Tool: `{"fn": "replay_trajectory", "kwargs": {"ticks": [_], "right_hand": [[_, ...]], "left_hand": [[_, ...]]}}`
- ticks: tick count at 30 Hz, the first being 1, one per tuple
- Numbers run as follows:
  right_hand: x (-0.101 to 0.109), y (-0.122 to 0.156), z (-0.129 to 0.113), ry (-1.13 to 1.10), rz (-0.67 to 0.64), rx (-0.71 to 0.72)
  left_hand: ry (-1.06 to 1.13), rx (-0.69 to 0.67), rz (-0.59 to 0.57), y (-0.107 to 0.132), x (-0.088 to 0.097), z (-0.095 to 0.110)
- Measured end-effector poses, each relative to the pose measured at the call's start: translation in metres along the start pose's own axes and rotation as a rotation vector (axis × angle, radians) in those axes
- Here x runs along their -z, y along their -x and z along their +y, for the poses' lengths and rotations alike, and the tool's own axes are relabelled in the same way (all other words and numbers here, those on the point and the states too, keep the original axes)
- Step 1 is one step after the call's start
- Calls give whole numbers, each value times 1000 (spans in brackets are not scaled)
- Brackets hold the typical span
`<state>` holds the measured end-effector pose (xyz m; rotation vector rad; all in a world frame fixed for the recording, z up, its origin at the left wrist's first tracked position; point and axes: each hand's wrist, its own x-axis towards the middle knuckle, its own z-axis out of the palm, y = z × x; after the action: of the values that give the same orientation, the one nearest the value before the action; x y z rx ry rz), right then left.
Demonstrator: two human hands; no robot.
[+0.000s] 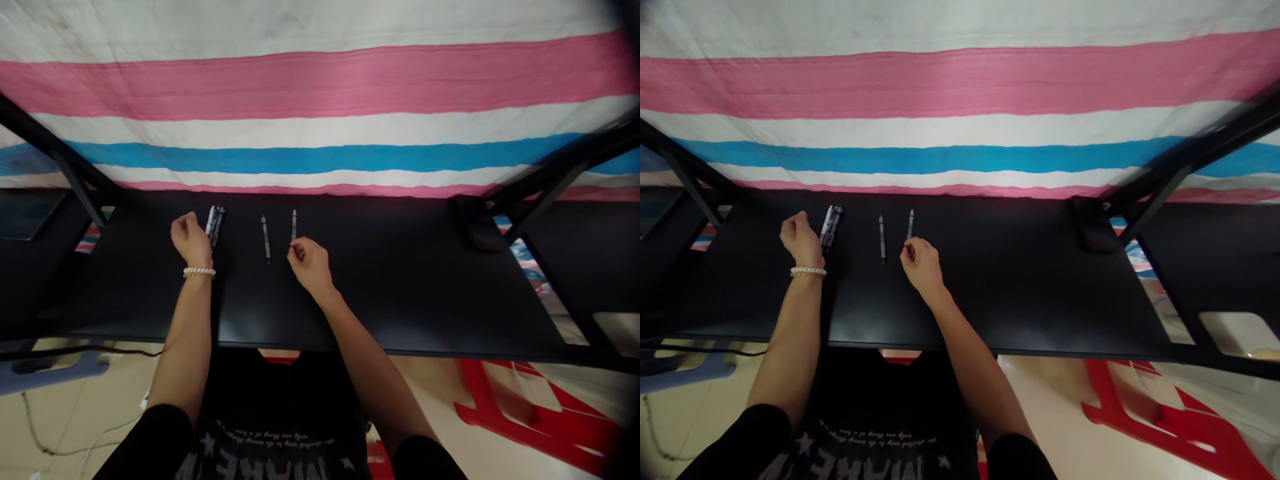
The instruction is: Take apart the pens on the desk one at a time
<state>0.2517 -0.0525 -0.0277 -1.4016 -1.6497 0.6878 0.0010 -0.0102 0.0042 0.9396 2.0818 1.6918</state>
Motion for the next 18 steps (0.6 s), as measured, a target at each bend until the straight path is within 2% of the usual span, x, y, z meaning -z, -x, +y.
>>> {"fn": "replay_trajectory", "kwargs": {"ticks": [1, 2, 3, 5, 7, 10, 12, 14, 18], "right_hand": [[1, 0, -1, -41, 27, -17], [1, 0, -3, -79, 53, -25], [2, 1, -5, -117, 71, -21], [3, 2, -9, -182, 67, 19], [3, 4, -13, -235, -5, 79], [1, 7, -16, -305, -136, 119], [0, 8, -18, -376, -169, 104], [-1, 7, -18, -457, -174, 59], [-2, 5, -17, -545, -202, -94]], "left_hand": [[24, -48, 92, 5, -1, 4], [75, -95, 99, 11, -4, 8], [154, -121, 34, 18, -8, 12], [318, -94, -211, 33, -17, 17], [466, 36, -455, 47, -25, 19], [652, 200, -681, 60, -32, 19], [732, 239, -728, 64, -32, 19], [792, 269, -728, 66, -31, 20], [829, 324, -736, 73, -32, 22]]}}
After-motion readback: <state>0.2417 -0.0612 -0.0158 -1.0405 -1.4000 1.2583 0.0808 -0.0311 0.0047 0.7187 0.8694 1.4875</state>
